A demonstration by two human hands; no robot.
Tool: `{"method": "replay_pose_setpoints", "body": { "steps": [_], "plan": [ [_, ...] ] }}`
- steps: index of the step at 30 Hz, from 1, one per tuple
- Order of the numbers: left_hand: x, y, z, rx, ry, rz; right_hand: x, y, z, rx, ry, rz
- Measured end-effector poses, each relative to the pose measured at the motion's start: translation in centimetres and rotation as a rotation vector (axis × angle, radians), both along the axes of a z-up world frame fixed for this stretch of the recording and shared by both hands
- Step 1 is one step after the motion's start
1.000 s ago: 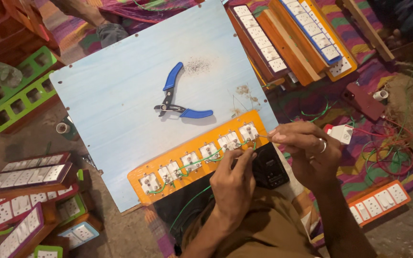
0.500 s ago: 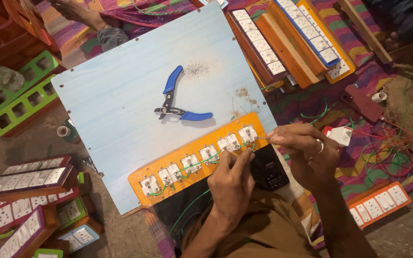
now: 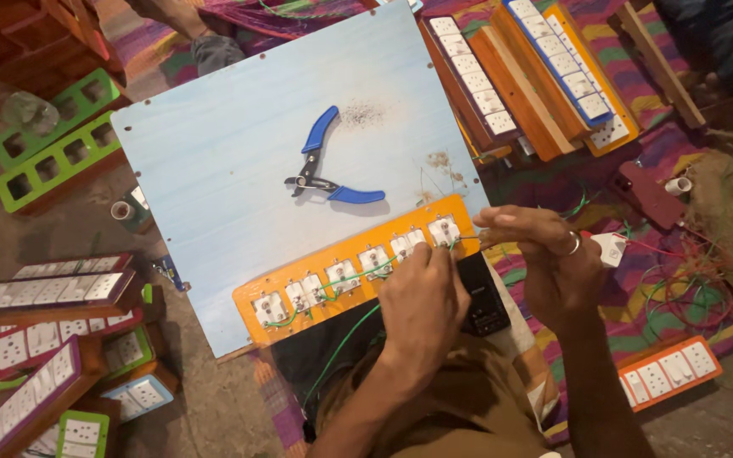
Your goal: The person sits on the floor and connects green wires to a row of white switches mounted on an orange board. They use a screwdriver to tighten terminals and wire cutters to trim excess wire, repeating the process for each switch.
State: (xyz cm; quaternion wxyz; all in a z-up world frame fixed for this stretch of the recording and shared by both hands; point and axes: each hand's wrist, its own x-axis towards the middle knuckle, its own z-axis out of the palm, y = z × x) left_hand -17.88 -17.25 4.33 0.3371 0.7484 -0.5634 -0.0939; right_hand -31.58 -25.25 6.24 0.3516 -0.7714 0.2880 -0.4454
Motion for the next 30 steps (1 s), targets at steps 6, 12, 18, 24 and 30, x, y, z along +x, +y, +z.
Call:
{"method": "replay_pose_setpoints", "body": {
  "steps": [6, 12, 18, 24, 30],
  "plan": [
    [-1.1, -0.5, -0.3, -0.086, 0.030, 0.044, 0.2, 0.2, 0.0, -0.061, 0.022, -0.057],
    [-0.8, -0.1, -1.3, -0.306, -0.063, 0.019, 0.9, 0.3, 0.4, -0.194, 0.077, -0.124],
    [0.7, -0.9, -2.3, -0.357, 0.013, -0.106, 0.4, 0.5, 0.1, -0.218, 0.151, -0.187],
    [0.9, -1.5, -2.5, -0.365, 0.074, -0.114, -0.3, 0.3, 0.6, -0.121, 0.193, -0.243],
    [1.3, -1.4, -2.2, -0.340, 0.094, -0.143, 0.3, 0.5, 2.3, 0.109, -0.037, -0.196]
  ]
}}
